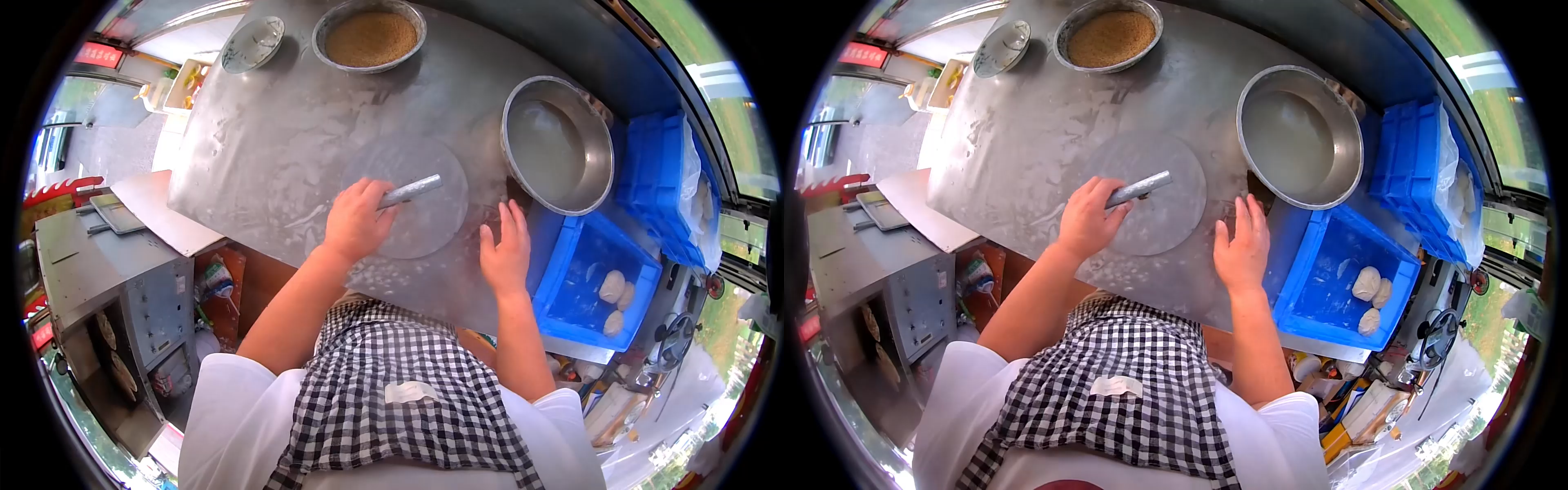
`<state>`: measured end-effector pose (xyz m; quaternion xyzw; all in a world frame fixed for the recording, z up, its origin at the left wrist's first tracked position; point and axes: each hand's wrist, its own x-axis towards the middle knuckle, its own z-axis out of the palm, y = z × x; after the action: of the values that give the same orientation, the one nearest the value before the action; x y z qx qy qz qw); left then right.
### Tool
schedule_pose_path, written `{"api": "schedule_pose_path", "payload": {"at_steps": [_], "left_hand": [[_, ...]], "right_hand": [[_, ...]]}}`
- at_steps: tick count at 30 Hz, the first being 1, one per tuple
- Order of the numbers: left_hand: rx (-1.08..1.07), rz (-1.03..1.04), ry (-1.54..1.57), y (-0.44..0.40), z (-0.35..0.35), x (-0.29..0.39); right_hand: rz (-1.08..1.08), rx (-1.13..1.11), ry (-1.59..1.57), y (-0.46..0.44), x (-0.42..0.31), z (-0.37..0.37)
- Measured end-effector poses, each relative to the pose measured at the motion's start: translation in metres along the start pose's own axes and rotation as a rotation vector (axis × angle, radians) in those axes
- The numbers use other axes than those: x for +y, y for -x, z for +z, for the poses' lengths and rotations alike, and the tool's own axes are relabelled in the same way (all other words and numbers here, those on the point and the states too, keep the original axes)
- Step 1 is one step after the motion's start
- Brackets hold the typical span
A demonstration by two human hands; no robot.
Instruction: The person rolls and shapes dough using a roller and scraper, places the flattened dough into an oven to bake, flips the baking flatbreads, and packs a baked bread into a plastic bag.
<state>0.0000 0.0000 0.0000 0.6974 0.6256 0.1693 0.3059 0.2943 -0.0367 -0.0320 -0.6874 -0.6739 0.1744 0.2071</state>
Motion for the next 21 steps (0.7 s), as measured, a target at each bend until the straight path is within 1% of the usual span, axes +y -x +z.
{"api": "schedule_pose_path", "payload": {"at_steps": [2, 3, 5, 8, 11, 14, 17, 21], "left_hand": [[0.125, 0.041, 0.081, 0.004, -0.016, -0.001], [0.197, 0.069, 0.186, -0.010, -0.004, 0.000], [0.298, 0.074, 0.355, -0.010, -0.002, -0.018], [0.345, -0.019, 0.493, -0.022, 0.009, -0.039], [0.253, -0.002, 0.332, -0.041, 0.014, -0.054], [0.147, 0.210, -0.083, -0.060, 0.031, -0.069], [0.009, 0.243, -0.462, -0.055, 0.040, -0.067], [-0.033, 0.202, -0.505, -0.059, 0.040, -0.066]], "right_hand": [[-0.082, 0.039, -0.061, -0.007, -0.023, 0.008], [-0.130, 0.042, -0.050, -0.023, -0.017, 0.007], [-0.194, -0.004, -0.080, -0.032, -0.035, 0.019], [-0.277, -0.077, -0.033, -0.052, -0.053, 0.043], [-0.356, -0.091, 0.059, -0.072, -0.051, 0.066], [-0.380, -0.127, 0.119, -0.083, -0.047, 0.087], [-0.375, -0.151, 0.170, -0.083, -0.050, 0.096], [-0.370, -0.155, 0.191, -0.085, -0.052, 0.099]]}}
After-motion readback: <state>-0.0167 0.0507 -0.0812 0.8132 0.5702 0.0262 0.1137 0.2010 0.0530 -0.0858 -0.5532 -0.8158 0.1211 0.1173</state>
